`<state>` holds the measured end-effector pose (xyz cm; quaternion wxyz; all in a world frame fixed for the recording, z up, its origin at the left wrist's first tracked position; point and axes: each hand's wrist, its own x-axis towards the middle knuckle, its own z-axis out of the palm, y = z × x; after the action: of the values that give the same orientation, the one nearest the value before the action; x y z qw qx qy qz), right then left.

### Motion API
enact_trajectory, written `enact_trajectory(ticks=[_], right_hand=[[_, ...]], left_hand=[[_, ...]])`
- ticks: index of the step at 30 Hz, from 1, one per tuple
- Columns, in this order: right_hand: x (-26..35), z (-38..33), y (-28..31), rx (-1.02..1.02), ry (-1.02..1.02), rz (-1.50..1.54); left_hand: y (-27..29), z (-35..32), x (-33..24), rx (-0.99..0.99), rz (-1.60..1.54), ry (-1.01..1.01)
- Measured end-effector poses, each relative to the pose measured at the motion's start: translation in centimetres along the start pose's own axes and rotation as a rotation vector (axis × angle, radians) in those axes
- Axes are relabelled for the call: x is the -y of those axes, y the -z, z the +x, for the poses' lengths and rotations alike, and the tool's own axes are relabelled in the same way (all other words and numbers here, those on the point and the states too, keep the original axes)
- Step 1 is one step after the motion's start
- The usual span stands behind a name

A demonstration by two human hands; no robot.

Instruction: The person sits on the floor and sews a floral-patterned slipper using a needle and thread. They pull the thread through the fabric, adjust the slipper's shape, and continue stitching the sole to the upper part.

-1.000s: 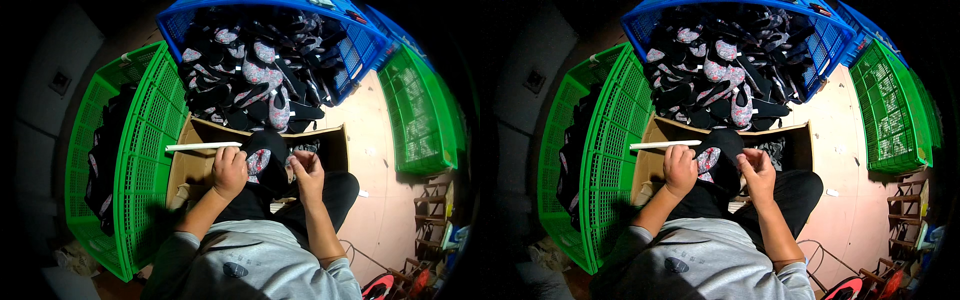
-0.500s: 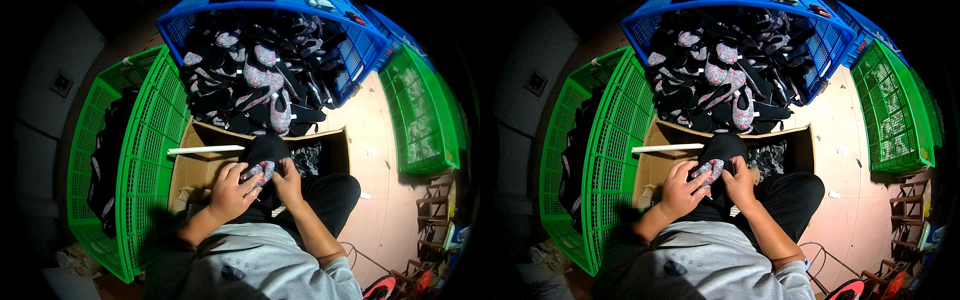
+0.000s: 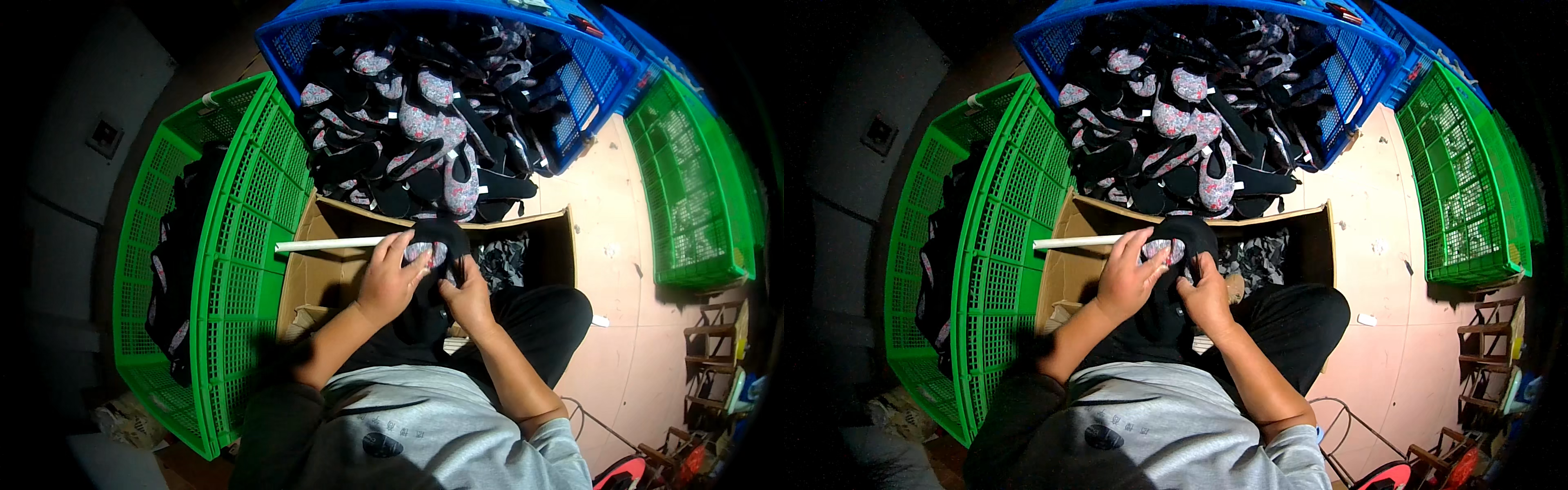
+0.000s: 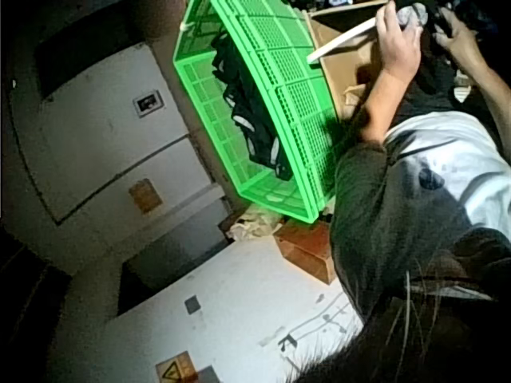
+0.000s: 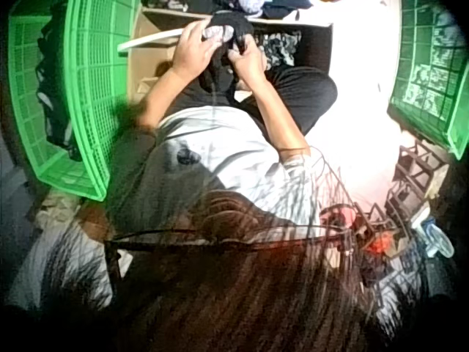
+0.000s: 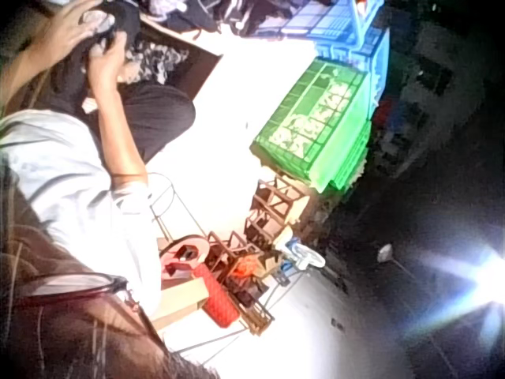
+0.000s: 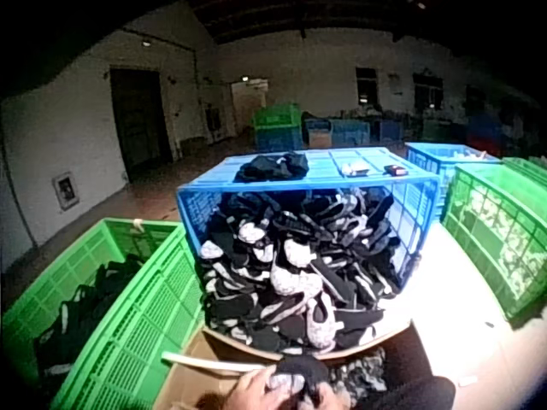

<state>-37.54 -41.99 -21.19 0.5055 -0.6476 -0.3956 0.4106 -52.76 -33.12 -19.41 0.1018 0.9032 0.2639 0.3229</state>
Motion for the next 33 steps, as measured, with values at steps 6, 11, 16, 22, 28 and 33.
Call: enact_trajectory(ticks=[6,11,16,22,28,33], right_hand=[[-0.8,-0.1,-1.0,-0.012,0.057,-0.035],[-0.9,0.9,-1.2,-0.041,0.063,0.017],[-0.4,0.8,-1.6,0.035,0.018,-0.048],[-0.9,1.0,-1.6,0.023,0.009,-0.067],[-2.3,-1.3,-2.0,-0.006,0.027,0.076],[-3.7,-2.6,-1.7,-0.018,-0.097,0.228]], left_hand=[[-1.8,4.1,1.7,0.0,0.081,0.053],[-3.8,5.7,3.5,0.025,0.256,0.036],[-5.3,5.5,4.4,0.154,0.481,0.039],[-5.5,5.9,4.8,0.311,0.432,0.134],[-5.1,4.1,3.4,0.289,0.373,0.059],[-3.0,2.2,1.1,0.233,0.324,0.013]])
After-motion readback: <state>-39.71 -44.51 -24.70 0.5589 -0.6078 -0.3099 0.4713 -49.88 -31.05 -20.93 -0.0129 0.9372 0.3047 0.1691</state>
